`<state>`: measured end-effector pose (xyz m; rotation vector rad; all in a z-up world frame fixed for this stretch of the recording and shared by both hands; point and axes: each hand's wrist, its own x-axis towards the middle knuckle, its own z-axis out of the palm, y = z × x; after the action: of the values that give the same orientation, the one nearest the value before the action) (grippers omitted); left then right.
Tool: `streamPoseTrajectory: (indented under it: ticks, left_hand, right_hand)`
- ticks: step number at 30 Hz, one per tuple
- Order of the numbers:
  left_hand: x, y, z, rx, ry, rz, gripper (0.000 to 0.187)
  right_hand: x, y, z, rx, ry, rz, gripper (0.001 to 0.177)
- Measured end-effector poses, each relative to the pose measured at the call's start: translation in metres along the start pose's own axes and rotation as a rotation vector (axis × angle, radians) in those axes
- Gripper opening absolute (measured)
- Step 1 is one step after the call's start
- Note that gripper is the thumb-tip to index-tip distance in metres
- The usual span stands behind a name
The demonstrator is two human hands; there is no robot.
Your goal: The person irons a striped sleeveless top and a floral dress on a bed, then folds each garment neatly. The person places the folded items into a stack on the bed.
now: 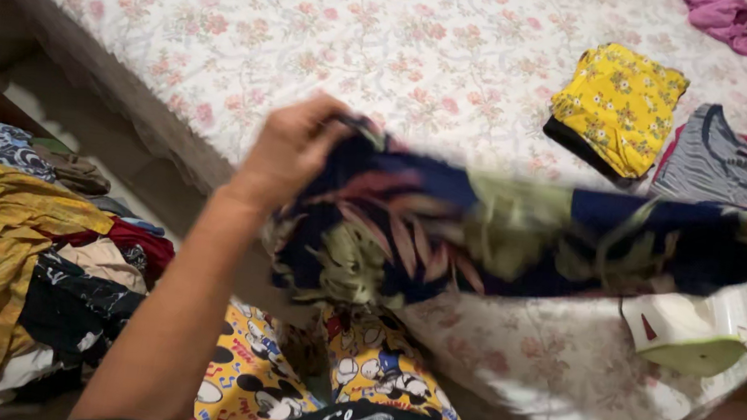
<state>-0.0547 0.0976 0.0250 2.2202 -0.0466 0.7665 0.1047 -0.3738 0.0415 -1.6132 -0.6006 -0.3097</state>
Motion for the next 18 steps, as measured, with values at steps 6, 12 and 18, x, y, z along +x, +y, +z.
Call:
streamPoseTrajectory:
  ticks: [6, 12, 18]
  left_hand:
    - [-0.004, -0.028, -0.032, -0.779, 0.238, -0.078, 0.004]
    - [-0.029, -0.051, -0.035, -0.843, 0.132, -0.167, 0.006]
    - [-0.037, -0.087, -0.051, -0.212, 0.157, -0.369, 0.01]
  right_hand:
    - [0.007, -0.017, 0.031, 0.14, 0.028, -0.067, 0.014]
    - [0.01, -0.031, 0.056, 0.223, 0.018, -0.111, 0.011]
    - [0.003, -0.053, 0.08, 0.268, -0.003, -0.116, 0.008]
